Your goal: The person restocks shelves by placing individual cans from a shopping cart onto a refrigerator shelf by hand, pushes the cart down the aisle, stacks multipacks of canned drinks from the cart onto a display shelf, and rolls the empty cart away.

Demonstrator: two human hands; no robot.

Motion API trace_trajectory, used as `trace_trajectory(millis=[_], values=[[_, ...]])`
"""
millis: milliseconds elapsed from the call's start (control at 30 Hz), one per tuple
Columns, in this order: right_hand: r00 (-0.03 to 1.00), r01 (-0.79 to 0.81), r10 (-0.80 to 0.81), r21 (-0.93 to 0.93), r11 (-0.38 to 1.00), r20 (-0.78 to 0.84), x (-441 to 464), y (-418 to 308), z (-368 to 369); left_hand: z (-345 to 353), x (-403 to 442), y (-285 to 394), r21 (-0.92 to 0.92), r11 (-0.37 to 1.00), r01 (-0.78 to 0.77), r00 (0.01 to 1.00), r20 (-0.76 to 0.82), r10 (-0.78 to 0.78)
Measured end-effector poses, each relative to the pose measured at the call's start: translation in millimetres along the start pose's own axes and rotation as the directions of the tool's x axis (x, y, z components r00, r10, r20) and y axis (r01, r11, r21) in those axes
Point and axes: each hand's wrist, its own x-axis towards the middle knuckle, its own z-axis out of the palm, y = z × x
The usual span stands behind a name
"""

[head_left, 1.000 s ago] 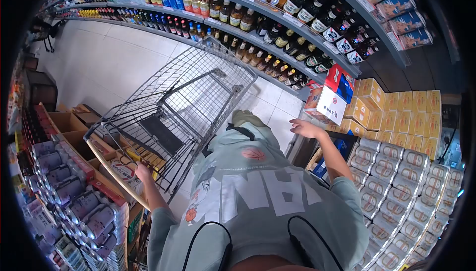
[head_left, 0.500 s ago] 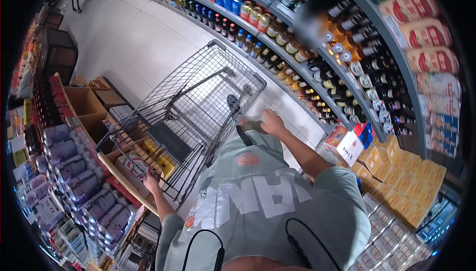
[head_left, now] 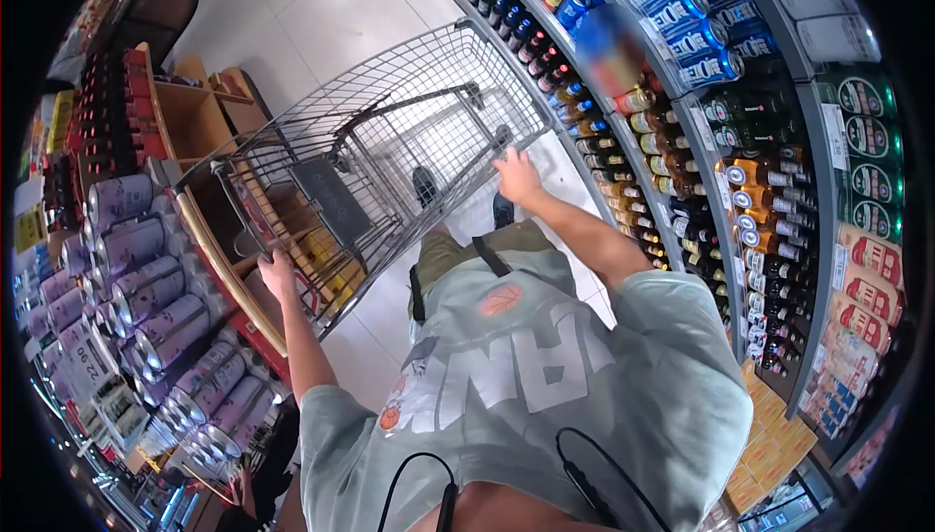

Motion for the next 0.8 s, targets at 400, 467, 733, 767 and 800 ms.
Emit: trace_trajectory(millis=[400,467,733,767,800], values=[[0.952,-0.278,0.280,-0.028,0.960,0.123,135,-93,-20,1,52,89,0.237,0.785,-0.572,0.811,0.021,0.585],[0.966,-0.231,0.230,-0.006,0.973,0.120,155,-111,-22,4,59,105,0.281,0.778,-0.562,0.807,-0.019,0.590],[0.965,-0.246,0.239,0.065,0.967,0.106,210,-144,-28,12,-18,98,-0.100,0.709,-0.698,0.643,0.349,0.682],[0.973,-0.218,0.211,0.071,0.973,0.097,218,-145,-29,33,-19,56,0.022,0.907,-0.422,0.757,0.559,0.338],[0.976,-0.206,0.197,0.107,0.973,0.090,224,-145,-28,-13,-35,27,0.032,0.903,-0.429,0.758,0.555,0.341]])
